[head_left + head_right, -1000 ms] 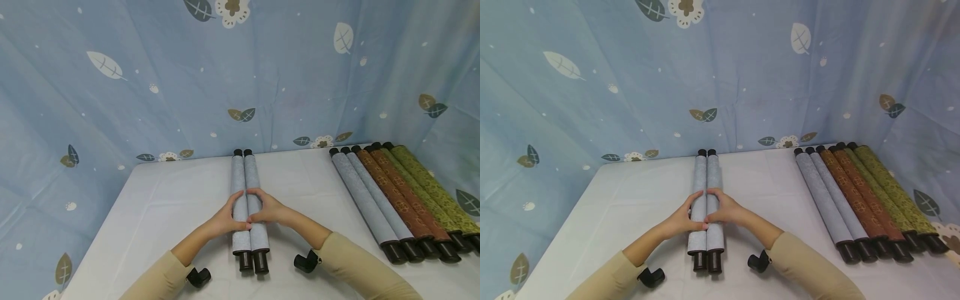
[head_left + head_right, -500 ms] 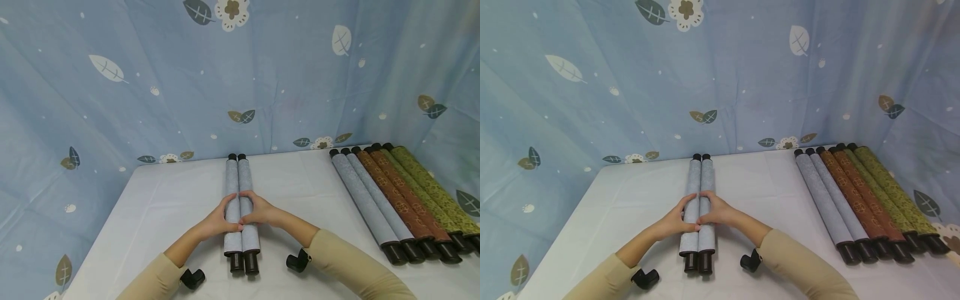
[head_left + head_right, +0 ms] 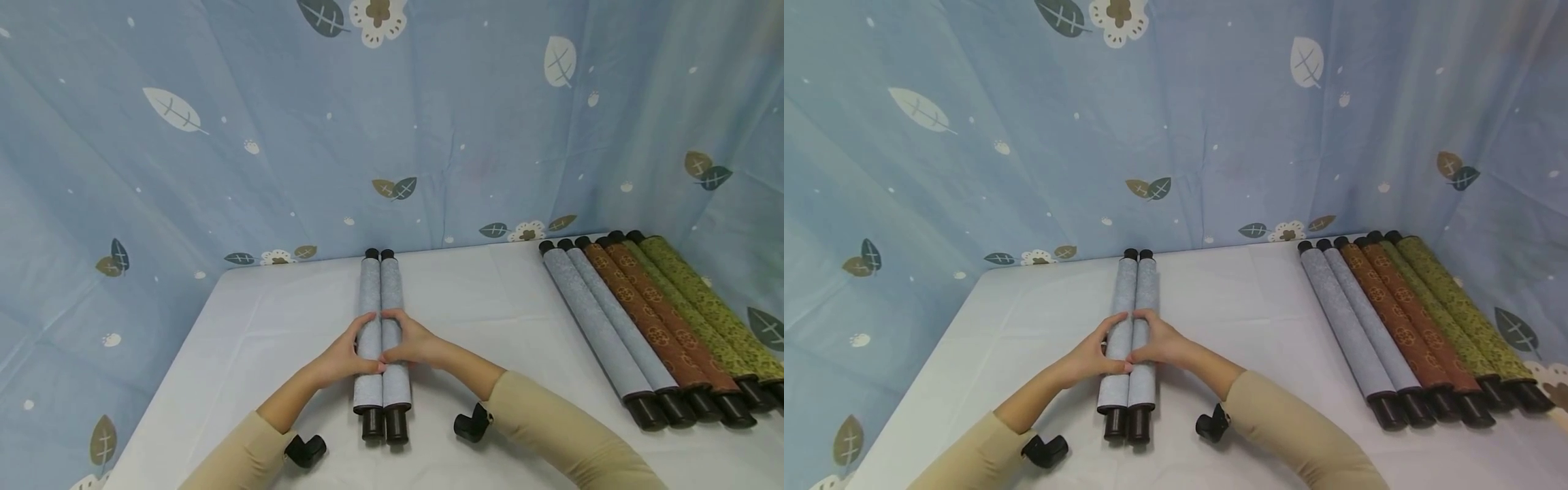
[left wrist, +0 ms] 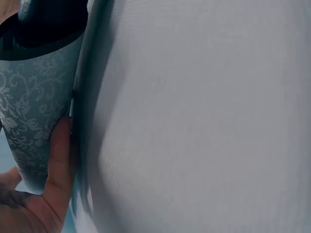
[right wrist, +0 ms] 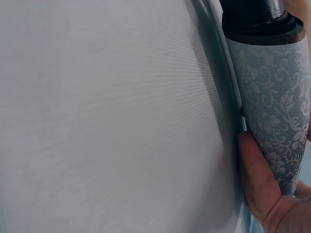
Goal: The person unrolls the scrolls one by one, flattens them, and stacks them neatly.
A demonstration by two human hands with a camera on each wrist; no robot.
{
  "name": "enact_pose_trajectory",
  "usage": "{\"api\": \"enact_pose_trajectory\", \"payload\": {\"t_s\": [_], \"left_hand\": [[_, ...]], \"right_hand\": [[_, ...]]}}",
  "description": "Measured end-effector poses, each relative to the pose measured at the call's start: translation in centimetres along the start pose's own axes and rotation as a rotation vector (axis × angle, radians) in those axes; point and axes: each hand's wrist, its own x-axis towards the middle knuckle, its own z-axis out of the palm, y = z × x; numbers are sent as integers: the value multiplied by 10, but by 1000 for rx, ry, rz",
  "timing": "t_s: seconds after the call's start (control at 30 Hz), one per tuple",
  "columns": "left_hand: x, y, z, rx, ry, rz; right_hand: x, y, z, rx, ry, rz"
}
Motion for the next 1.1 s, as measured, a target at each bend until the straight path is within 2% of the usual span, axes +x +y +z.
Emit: {"api": "enact_pose_trajectory", "payload": {"t_s": [0.37,0.6,0.87,1.1], "left_hand": [[-1,-8,-18,3,4,-9],[-2,-10,-31,28,6,-23],[-1,-13,-39,2,-13,-48],[0,-13,-40,42,-8,-57]], "right_hand": [[13,-2,13,43,-21,-14],[20,-9,19,-15,1,-55],[27,-14,23,-53,7,-8],[27,-16,27,-77,10,34]]}}
